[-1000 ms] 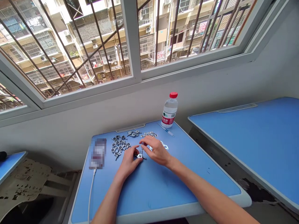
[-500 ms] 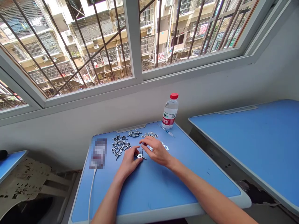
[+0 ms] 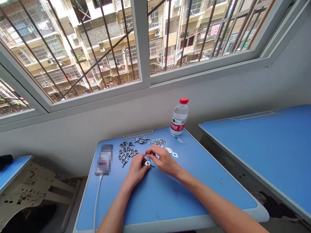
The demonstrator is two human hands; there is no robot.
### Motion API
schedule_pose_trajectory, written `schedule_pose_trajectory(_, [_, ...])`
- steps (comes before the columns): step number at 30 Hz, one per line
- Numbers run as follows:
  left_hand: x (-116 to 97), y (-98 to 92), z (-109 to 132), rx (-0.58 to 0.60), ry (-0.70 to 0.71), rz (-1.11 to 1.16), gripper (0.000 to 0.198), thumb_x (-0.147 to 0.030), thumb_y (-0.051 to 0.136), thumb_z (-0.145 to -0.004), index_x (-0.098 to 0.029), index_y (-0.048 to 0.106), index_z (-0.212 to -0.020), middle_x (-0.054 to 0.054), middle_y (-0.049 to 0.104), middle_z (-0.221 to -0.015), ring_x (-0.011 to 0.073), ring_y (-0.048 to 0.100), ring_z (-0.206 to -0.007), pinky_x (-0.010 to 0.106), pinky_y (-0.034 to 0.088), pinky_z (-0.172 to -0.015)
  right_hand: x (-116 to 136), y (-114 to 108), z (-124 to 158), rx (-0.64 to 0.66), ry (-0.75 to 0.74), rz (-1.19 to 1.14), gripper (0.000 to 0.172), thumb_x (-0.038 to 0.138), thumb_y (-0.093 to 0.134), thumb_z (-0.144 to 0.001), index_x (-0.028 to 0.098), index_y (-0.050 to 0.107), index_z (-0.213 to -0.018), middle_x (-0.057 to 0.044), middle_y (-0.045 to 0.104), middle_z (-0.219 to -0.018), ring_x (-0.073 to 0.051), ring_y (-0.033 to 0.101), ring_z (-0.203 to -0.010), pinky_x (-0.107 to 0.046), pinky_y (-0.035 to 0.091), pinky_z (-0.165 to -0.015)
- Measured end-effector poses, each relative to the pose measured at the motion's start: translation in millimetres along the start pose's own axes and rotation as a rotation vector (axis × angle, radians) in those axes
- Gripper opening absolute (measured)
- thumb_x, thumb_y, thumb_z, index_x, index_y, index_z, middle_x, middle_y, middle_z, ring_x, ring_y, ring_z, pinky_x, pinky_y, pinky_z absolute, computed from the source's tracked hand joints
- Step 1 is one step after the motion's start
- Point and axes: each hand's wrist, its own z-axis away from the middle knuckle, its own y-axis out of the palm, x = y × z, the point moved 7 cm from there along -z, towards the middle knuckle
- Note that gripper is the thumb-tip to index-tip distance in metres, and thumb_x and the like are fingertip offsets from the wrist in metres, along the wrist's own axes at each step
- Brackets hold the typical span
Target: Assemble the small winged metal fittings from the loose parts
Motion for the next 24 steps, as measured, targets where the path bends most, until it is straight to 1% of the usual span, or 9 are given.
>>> schedule_pose_trajectory(3, [-2.3, -0.1, 0.4, -0.008, 0.006, 0.002, 0.030, -0.011, 0.063, -0.078, -0.022, 0.059, -0.106, 0.002, 0.063, -0.090, 0.0200, 0.055, -0.087, 0.032, 0.040, -0.081, -4.4, 0.0, 0.1, -0.018, 0.041, -0.005, 0.012, 0.018, 0.053, -0.088, 0.020, 0.061, -0.080, -0.002, 0.060, -0.071, -0.016, 0.054, -0.064, -0.028, 0.044, -0.059])
schedule_pose_trajectory(8, [-3.0, -0.4, 0.3, -0.031, 0.005, -0.006, 0.033, -0.008, 0.064, -0.075, -0.022, 0.061, -0.105, 0.001, 0.063, -0.087, 0.0197, 0.055, -0.085, 0.032, 0.040, -0.081, -9.3, 2.3, 0.9, -0.036, 0.072, -0.012, 0.010, 0.018, 0.054, -0.087, 0.020, 0.061, -0.081, -0.002, 0.059, -0.071, -0.016, 0.054, -0.064, -0.028, 0.043, -0.058])
schedule_pose_trajectory(12, [-4.1, -2.2, 0.6, -0.028, -0.007, 0.023, 0.035, -0.009, 0.064, -0.074, -0.021, 0.060, -0.107, 0.001, 0.063, -0.087, 0.0188, 0.056, -0.084, 0.031, 0.040, -0.080, -11.7, 4.0, 1.1, -0.032, 0.053, -0.026, 0.008, 0.019, 0.053, -0.088, 0.020, 0.060, -0.082, -0.002, 0.058, -0.073, -0.016, 0.055, -0.066, -0.029, 0.045, -0.061])
schedule_pose_trajectory(14, [-4.7, -2.7, 0.9, -0.009, -0.015, 0.028, 0.038, -0.011, 0.064, -0.074, -0.021, 0.059, -0.110, 0.001, 0.062, -0.089, 0.0188, 0.055, -0.086, 0.031, 0.040, -0.081, -11.3, 3.5, 0.9, -0.028, 0.026, -0.034, 0.008, 0.019, 0.052, -0.089, 0.020, 0.060, -0.087, -0.002, 0.059, -0.075, -0.017, 0.056, -0.068, -0.030, 0.047, -0.064])
schedule_pose_trajectory(17, [-2.4, -3.7, 1.9, 0.013, -0.050, 0.020, 0.044, -0.017, 0.069, -0.072, -0.020, 0.056, -0.113, 0.003, 0.060, -0.095, 0.0202, 0.054, -0.091, 0.032, 0.041, -0.084, -9.1, 2.2, 1.0, -0.027, -0.014, -0.034, 0.014, 0.020, 0.050, -0.091, 0.021, 0.060, -0.100, -0.003, 0.060, -0.078, -0.017, 0.057, -0.070, -0.032, 0.049, -0.067])
schedule_pose_trajectory(20, [2.6, -5.7, 3.3, 0.009, -0.085, -0.016, 0.052, -0.029, 0.078, -0.066, -0.019, 0.055, -0.111, 0.005, 0.058, -0.102, 0.0226, 0.052, -0.096, 0.034, 0.040, -0.084, -6.2, 2.5, 1.6, -0.018, -0.042, -0.017, 0.016, 0.021, 0.049, -0.092, 0.021, 0.061, -0.103, -0.003, 0.062, -0.078, -0.018, 0.058, -0.069, -0.032, 0.050, -0.067])
schedule_pose_trajectory(22, [4.1, -6.3, 3.8, 0.009, -0.074, -0.060, 0.051, -0.035, 0.081, -0.063, -0.019, 0.056, -0.103, 0.005, 0.057, -0.101, 0.0236, 0.051, -0.096, 0.035, 0.039, -0.084, -4.5, 3.4, 2.3, -0.009, -0.060, -0.011, 0.016, 0.021, 0.050, -0.093, 0.021, 0.062, -0.103, -0.004, 0.063, -0.080, -0.018, 0.058, -0.071, -0.033, 0.050, -0.068])
schedule_pose_trajectory(24, [3.2, -5.6, 4.0, 0.020, -0.037, -0.103, 0.043, -0.037, 0.082, -0.063, -0.019, 0.057, -0.093, 0.004, 0.057, -0.097, 0.0234, 0.050, -0.094, 0.035, 0.039, -0.083, -3.2, 3.8, 2.9, -0.006, -0.081, -0.009, 0.016, 0.021, 0.049, -0.093, 0.021, 0.062, -0.102, -0.005, 0.065, -0.083, -0.018, 0.059, -0.074, -0.033, 0.050, -0.070])
